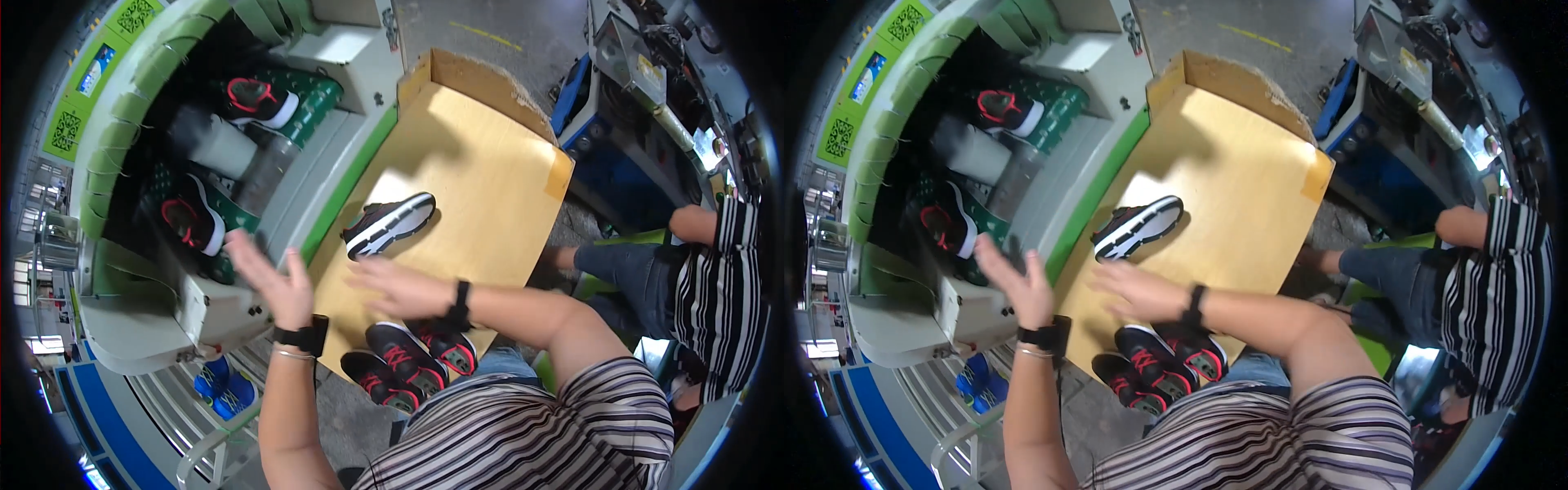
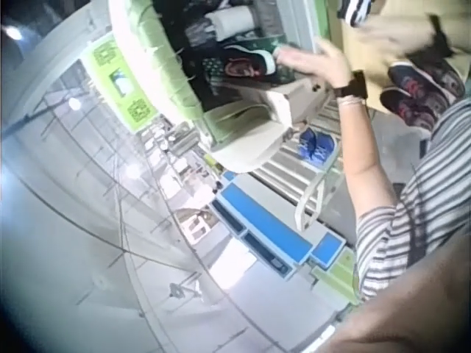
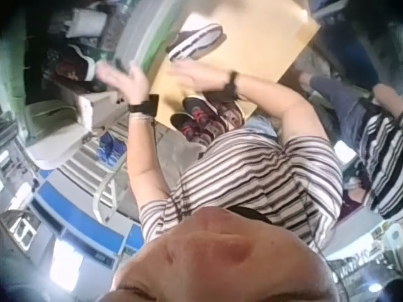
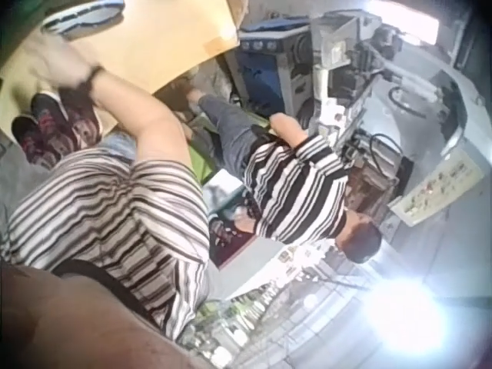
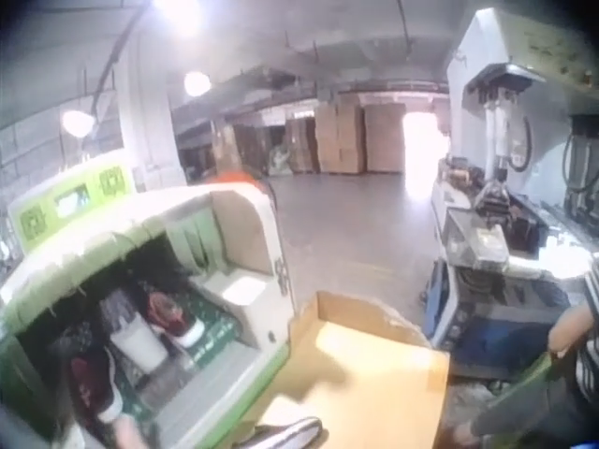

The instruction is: Transferring shoes from a conveyor belt/machine to a packing box and vice versa.

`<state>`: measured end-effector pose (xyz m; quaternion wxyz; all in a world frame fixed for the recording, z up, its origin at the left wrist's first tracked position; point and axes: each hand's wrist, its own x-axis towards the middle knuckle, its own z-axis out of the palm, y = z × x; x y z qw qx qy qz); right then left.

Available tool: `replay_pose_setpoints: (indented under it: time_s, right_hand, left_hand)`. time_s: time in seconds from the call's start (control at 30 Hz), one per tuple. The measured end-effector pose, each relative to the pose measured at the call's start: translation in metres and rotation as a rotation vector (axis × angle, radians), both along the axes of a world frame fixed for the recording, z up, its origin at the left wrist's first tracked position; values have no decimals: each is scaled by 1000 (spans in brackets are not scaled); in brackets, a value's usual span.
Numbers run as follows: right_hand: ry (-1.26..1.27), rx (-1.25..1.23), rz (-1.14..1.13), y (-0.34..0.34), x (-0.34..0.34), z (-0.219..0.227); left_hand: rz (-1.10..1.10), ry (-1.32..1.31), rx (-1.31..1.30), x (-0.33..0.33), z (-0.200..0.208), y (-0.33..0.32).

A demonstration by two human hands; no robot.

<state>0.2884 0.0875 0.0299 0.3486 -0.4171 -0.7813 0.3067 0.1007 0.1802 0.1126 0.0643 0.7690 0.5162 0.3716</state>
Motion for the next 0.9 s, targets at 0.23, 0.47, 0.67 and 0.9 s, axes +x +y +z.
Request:
replay_pose_setpoints:
  time_s: [0.23,0.47,0.67,0.9]
  right_hand:
    - [22,-539,-125,-176,29,-34]
    - [306,-660,-363,-180,48,-27]
    - [24,-426,-323,-190,17,-35]
    - [491,-371,-889,-172,64,-9]
  left_hand:
    - [-198,134,-638,70,-128,7]
    - [-117,-81,-1374,47,-155,59]
    - [-428,41,-1185,77,-101,-37]
    - [-510,-643,-1044,126,-128,-152]
